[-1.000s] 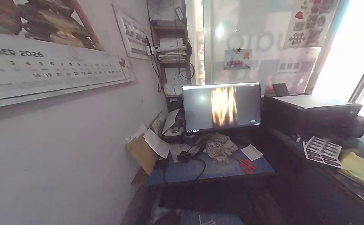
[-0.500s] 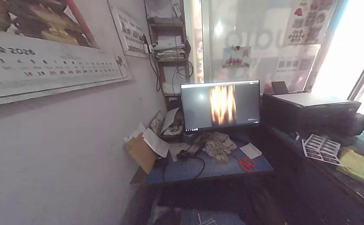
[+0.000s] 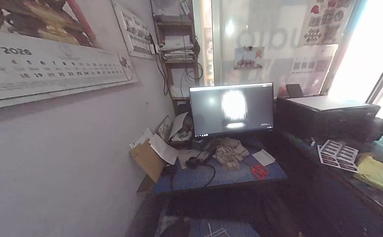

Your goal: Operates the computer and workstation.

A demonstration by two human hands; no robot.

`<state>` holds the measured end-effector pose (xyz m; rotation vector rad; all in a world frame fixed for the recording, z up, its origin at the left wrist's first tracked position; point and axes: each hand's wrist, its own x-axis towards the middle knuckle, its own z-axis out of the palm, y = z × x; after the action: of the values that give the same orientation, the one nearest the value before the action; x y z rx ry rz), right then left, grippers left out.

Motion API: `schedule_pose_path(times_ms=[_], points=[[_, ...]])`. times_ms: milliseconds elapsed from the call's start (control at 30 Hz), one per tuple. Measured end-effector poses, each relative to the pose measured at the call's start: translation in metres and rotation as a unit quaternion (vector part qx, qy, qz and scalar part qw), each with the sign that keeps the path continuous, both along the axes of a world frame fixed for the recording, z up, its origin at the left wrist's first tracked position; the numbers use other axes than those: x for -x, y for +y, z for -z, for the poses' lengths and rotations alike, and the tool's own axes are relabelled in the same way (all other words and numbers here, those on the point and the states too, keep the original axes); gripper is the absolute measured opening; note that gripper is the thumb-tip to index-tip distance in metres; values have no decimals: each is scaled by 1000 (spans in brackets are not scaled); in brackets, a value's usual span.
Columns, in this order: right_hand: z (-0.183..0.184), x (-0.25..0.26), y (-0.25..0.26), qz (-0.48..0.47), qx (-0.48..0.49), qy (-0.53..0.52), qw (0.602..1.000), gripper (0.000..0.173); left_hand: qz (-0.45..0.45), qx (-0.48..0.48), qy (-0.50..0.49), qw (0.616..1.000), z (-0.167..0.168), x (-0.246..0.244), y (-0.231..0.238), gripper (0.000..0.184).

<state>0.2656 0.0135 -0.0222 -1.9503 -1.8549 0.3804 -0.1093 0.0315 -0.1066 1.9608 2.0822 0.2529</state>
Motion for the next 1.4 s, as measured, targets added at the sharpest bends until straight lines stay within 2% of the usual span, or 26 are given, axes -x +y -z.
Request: schedule_pose_path(times_ms=[133,367,567,633,733,933,1133,1300,1400], points=[[14,-8,6,3,-4,-1,1000,43,0,0,-5,1000,-4,-1,0,54],[3,-5,4,10,23,-13,1000,45,-1,-9,6,1000,14,4,6,56],[57,-32,23,0,-42,-35,999,51,-5,-3,-3,1000,13,4,7,58],[49,-26,18,7,-42,-24,999,52,-3,14,-5,1000,2,1,4,57],[65,-36,26,6,-32,-38,999,54,0,23,-4,1000,-6,-1,2,57],[36,-21,17,9,9,-33,999,49,-7,36,-2,999,-5,-1,5,57],[67,-39,29,-3,-27,-42,999,51,-7,23,2,1000,7,3,8,57],[48,-28,20,9,2,-27,1000,58,-5,14,-5,1000,13,4,8,58],[72,-40,29,10,-35,-40,999,59,-4,19,-4,1000,13,4,9,58]])
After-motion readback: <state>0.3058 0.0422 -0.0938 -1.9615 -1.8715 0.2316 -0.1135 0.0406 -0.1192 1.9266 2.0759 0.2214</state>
